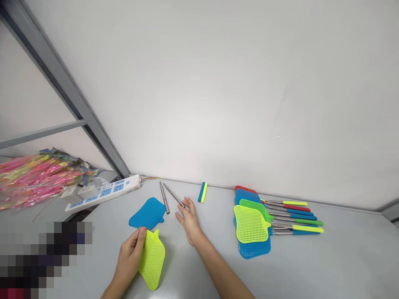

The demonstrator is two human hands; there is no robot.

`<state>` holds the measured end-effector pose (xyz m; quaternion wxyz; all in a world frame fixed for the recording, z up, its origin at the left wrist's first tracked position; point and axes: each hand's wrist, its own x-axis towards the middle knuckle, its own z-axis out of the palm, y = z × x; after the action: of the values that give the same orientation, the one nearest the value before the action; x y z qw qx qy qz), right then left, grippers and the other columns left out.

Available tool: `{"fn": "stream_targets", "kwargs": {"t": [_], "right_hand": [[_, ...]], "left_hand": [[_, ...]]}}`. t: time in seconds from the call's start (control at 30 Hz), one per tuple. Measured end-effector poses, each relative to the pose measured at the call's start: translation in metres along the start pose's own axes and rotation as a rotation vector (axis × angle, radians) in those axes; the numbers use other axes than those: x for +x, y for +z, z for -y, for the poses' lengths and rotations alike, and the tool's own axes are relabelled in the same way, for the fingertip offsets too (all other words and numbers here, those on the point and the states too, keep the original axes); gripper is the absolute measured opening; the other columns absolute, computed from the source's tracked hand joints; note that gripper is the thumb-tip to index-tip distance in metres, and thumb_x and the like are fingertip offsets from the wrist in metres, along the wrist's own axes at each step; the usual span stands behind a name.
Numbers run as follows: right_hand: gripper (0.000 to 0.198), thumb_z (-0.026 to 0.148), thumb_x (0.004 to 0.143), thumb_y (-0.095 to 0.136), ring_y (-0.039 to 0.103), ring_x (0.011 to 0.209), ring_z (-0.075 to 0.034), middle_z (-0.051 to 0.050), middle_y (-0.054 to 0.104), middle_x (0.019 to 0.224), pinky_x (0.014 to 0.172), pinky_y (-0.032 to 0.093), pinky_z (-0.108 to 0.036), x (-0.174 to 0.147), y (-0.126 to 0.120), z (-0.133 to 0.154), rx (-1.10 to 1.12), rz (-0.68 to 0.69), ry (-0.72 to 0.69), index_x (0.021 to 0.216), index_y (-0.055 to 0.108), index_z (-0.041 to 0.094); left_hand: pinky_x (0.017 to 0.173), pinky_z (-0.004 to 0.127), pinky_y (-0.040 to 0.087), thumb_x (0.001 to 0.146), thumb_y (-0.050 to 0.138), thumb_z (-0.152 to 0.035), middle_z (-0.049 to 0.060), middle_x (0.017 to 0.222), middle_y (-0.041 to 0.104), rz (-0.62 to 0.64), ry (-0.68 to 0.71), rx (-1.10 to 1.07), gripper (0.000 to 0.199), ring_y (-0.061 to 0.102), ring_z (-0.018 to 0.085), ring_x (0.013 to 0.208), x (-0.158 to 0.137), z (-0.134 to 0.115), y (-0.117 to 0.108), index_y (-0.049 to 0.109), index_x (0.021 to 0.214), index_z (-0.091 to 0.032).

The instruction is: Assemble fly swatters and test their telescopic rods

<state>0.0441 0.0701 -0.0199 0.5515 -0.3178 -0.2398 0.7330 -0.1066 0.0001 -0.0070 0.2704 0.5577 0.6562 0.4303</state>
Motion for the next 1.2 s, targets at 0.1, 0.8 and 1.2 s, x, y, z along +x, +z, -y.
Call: {"fn": "stream_targets", "kwargs": {"t": [0.1, 0.8, 1.2], "right_hand": [[0.038, 0.03, 0.061, 0.061, 0.035, 0.112, -0.018, -0.002, 0.036, 0.118, 0.088, 0.036, -0.031, 0.011, 0.002, 0.003, -0.067, -0.004, 0.012, 0.098, 0.051, 0.025], [0.025, 0.037, 0.072, 0.053, 0.041, 0.109, -0.019, -0.004, 0.049, 0.11, 0.09, 0.033, -0.03, -0.106, -0.075, 0.057, -0.298, -0.141, 0.004, 0.09, 0.058, 0.02], [0.016, 0.027, 0.07, 0.052, 0.047, 0.057, -0.013, -0.003, 0.057, 0.083, 0.055, 0.039, -0.026, -0.148, -0.119, 0.075, -1.299, -0.213, -0.225, 0.081, 0.062, 0.023]], "left_hand": [[0.042, 0.019, 0.03, 0.078, 0.035, -0.046, -0.004, 0.049, 0.036, 0.017, -0.006, 0.01, 0.035, 0.037, 0.011, 0.047, 0.001, 0.003, 0.002, 0.041, 0.058, -0.018], [0.044, 0.021, 0.03, 0.078, 0.036, -0.043, -0.004, 0.049, 0.041, 0.187, 0.011, 0.124, 0.032, 0.039, 0.012, 0.047, 0.004, -0.004, 0.008, 0.046, 0.06, -0.019], [0.047, 0.022, 0.029, 0.08, 0.03, -0.043, -0.004, 0.05, 0.038, 0.35, 0.166, 0.177, 0.035, 0.04, 0.012, 0.05, 0.018, -0.042, 0.038, 0.04, 0.057, -0.019]]}}
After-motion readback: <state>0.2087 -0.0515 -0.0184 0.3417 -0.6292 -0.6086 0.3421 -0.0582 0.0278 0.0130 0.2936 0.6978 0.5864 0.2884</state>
